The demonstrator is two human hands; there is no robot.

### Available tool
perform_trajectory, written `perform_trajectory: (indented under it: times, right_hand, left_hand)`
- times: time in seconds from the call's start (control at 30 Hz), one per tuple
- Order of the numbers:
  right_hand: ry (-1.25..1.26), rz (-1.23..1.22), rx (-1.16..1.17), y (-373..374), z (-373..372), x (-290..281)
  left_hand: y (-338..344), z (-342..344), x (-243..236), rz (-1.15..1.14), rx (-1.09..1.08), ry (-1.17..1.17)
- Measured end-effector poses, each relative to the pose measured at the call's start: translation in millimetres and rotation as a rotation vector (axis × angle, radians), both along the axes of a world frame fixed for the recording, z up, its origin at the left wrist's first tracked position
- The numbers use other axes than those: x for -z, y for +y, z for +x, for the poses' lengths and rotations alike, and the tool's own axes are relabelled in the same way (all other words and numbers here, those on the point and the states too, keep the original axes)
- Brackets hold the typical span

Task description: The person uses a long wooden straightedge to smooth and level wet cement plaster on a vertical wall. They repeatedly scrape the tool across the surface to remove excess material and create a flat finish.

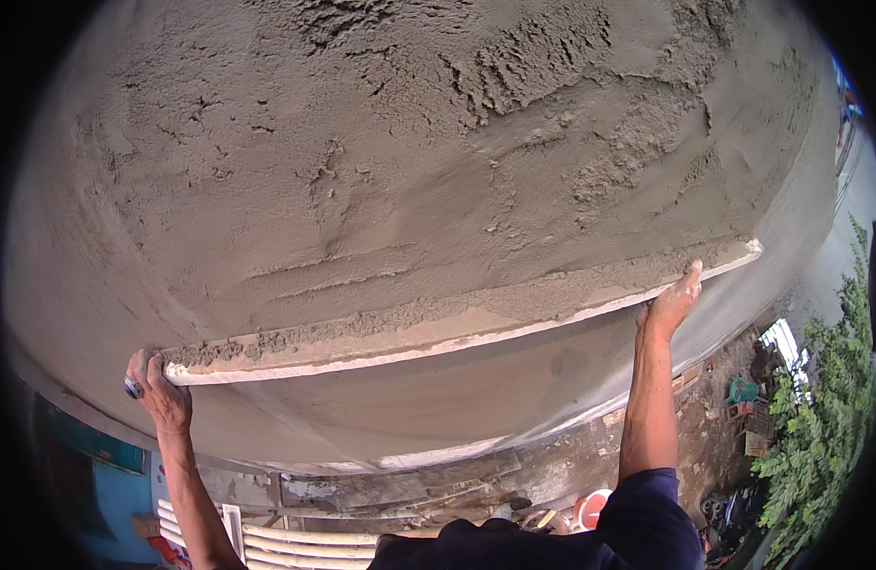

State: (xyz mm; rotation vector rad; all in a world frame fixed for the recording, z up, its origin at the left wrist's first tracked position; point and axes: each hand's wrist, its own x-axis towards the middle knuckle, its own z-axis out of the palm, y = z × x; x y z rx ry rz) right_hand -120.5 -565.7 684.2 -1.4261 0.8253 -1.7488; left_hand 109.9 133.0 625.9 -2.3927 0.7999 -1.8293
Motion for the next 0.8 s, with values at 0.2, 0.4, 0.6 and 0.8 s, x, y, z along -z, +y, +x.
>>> perform_trajectory:
  times: [0.2, 0.4, 0.6, 0.8]
  right_hand:
    - [-0.295, 0.205, -0.226, -161.5, -58.7, -121.5]
    - [-0.327, 0.139, -0.266, -244.2, -86.9, -172.4]
    - [-0.390, 0.142, -0.290, -169.0, -57.9, -96.9]
    - [-0.288, 0.270, -0.207, 6.7, 1.1, 17.7]
  left_hand:
    - [-150.7, -39.9, -105.0, -0.019, 0.027, -0.080]
    - [-234.5, -69.2, -125.5, -0.033, 0.138, -0.103]
    - [-160.1, -48.1, -51.2, -0.028, 0.136, -0.011]
    - [-20.1, -3.7, 59.4, 0.042, 0.071, 0.151]
